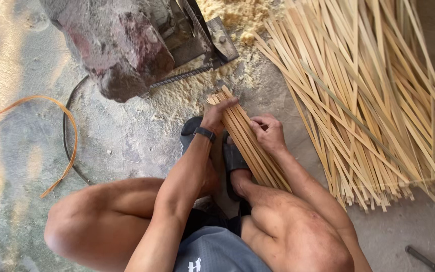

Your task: The person sits on the floor and feeds bundles of thin bamboo strips into a vertical band saw to trim their ends. The person repeatedly gathers strips from a pile, aligns them, and cuts them, then places the trimmed pieces back on the pile.

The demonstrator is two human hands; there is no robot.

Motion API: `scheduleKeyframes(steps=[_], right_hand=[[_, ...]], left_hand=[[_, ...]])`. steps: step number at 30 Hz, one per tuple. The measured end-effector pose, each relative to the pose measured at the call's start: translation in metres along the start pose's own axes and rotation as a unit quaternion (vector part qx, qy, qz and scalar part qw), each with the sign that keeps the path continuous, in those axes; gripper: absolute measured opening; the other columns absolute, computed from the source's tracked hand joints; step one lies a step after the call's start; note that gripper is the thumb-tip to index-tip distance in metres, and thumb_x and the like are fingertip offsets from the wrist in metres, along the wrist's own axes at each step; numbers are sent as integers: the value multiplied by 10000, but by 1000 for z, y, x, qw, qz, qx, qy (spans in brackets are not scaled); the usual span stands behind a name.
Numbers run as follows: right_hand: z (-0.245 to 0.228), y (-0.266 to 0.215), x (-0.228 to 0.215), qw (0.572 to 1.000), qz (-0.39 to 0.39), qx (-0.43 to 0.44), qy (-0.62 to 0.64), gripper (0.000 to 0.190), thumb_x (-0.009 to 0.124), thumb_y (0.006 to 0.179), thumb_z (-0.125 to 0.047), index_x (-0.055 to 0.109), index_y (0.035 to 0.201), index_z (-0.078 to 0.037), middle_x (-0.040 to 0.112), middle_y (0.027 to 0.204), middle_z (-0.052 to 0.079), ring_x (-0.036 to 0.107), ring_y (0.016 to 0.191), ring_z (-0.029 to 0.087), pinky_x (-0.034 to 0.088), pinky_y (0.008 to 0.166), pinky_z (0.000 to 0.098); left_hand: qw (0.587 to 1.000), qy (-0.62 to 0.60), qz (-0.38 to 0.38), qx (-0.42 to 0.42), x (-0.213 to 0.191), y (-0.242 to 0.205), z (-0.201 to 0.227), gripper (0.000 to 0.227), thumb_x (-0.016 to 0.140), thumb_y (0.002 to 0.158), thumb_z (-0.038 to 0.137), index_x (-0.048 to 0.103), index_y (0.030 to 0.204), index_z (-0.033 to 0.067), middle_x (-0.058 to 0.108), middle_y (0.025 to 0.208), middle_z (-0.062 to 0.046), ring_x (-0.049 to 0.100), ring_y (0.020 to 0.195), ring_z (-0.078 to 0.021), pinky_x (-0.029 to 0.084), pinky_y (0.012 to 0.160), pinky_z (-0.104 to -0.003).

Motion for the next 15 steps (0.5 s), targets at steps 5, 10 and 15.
scheduleKeyframes(steps=[5,10,15], right_hand=[[7,31,-12,999,8,-20,-33,163,638,1035,-168,709,1063,-24,730,791,78,739,676,148,650,562,321],[41,63,16,938,-8,-292,-189,154,672,1026,-172,748,982,-45,741,890,108,724,729,178,615,605,310],[79,146,62,964,19,-134,-228,243,728,998,-228,727,824,-59,692,758,91,623,582,185,543,491,345]], left_hand=[[999,-32,-14,7,-16,3,12,409,817,805,145,582,1132,78,693,928,-94,712,853,-250,642,819,-486],[989,-105,-99,28,-36,-11,6,379,775,850,74,587,1177,35,659,896,-101,680,871,-256,594,881,-462],[992,-113,-52,4,-50,-20,2,335,773,848,72,618,1138,7,678,912,-121,681,889,-281,580,893,-467]])
Point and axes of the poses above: each hand's wrist, its own y-axis towards the middle knuckle, its own x-axis out of the palm, z = x × y, the point moved 2 cm from there along y, towards the middle knuckle
